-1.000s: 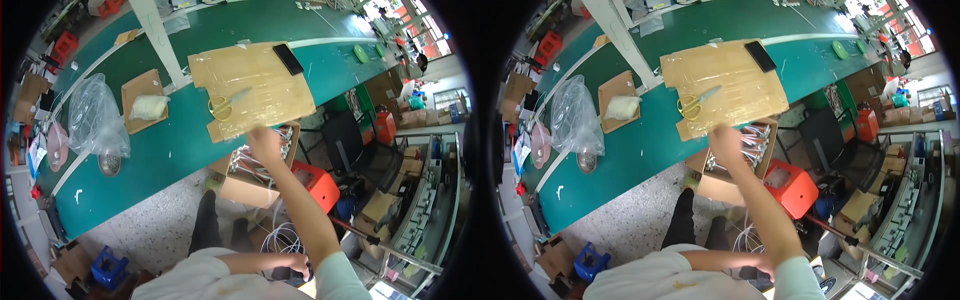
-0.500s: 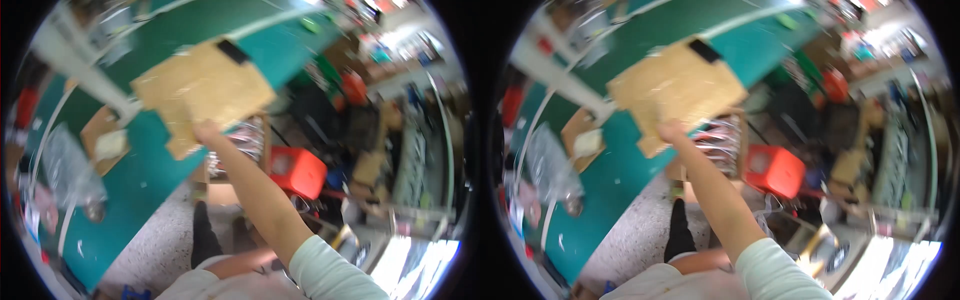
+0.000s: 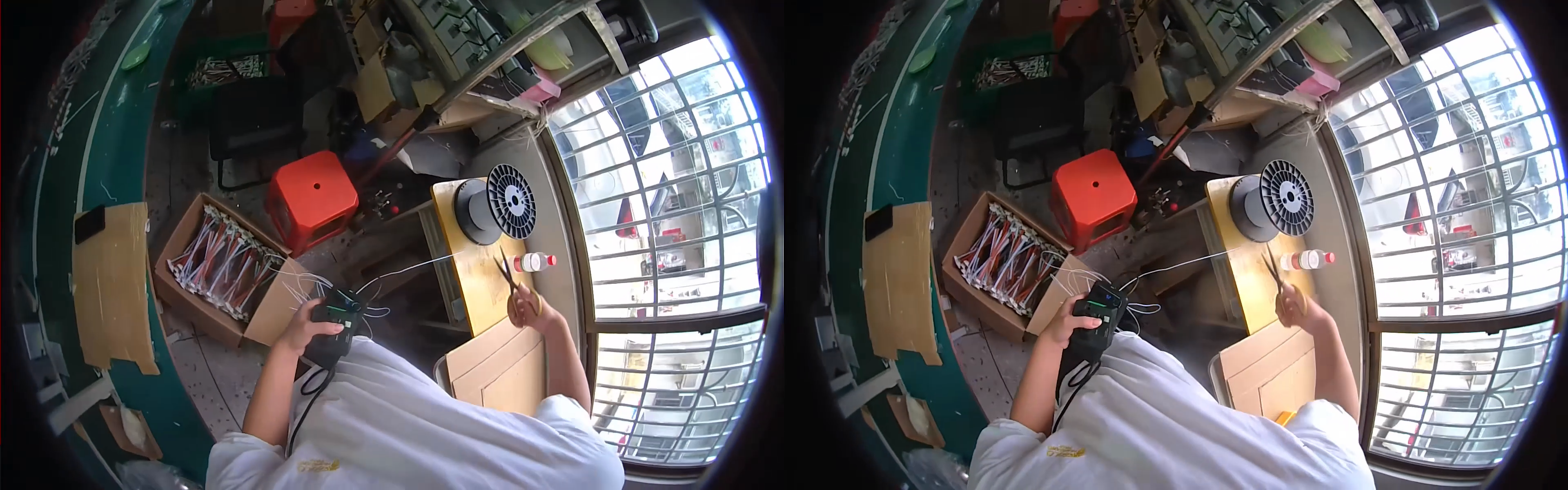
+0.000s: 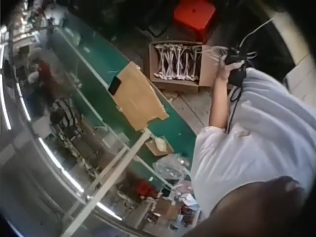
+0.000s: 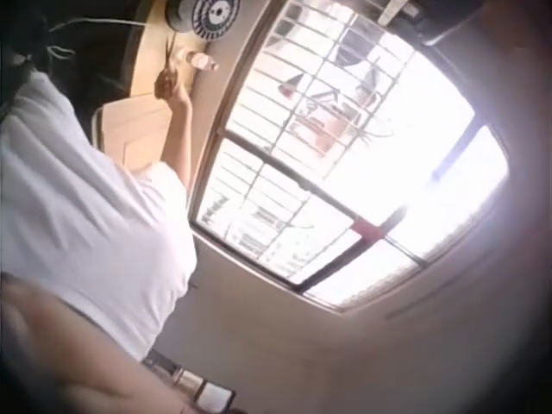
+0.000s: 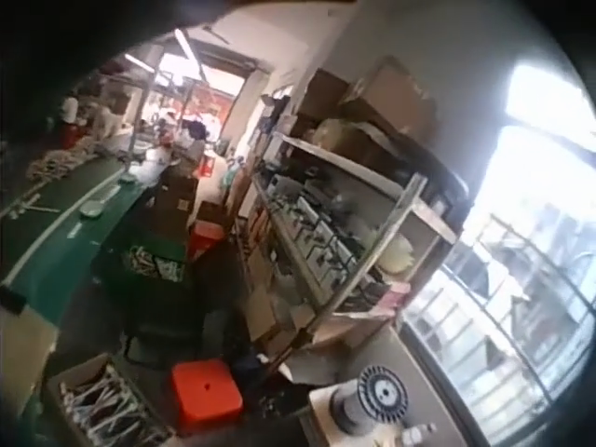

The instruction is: Bundling several loops of white wire together using a handheld binding tool and placing them in a bag.

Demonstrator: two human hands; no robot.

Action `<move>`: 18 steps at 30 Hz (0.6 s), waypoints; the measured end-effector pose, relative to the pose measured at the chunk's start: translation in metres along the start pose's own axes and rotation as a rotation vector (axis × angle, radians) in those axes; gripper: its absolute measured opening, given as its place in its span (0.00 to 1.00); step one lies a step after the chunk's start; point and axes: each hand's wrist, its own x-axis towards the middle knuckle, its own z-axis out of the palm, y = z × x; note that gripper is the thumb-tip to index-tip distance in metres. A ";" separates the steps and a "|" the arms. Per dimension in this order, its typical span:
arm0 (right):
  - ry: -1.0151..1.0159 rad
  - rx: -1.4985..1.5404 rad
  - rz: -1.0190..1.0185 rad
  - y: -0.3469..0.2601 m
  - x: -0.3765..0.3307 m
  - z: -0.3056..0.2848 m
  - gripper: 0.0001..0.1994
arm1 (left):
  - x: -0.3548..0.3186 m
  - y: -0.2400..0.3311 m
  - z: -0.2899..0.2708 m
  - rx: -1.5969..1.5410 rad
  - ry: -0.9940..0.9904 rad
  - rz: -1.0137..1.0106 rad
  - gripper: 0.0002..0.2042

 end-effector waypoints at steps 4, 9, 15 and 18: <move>-0.064 0.201 0.257 0.083 0.043 -0.020 0.31 | -0.001 0.006 0.016 0.016 0.153 0.097 0.26; -0.114 0.348 0.191 0.041 0.155 0.003 0.31 | -0.017 -0.002 0.033 0.006 0.459 0.283 0.29; -0.065 0.106 0.167 -0.005 0.192 0.012 0.29 | -0.032 -0.012 0.027 -0.216 0.492 0.374 0.30; 0.194 -0.003 0.003 0.005 0.189 0.016 0.25 | -0.029 -0.013 0.028 -0.231 0.509 0.396 0.31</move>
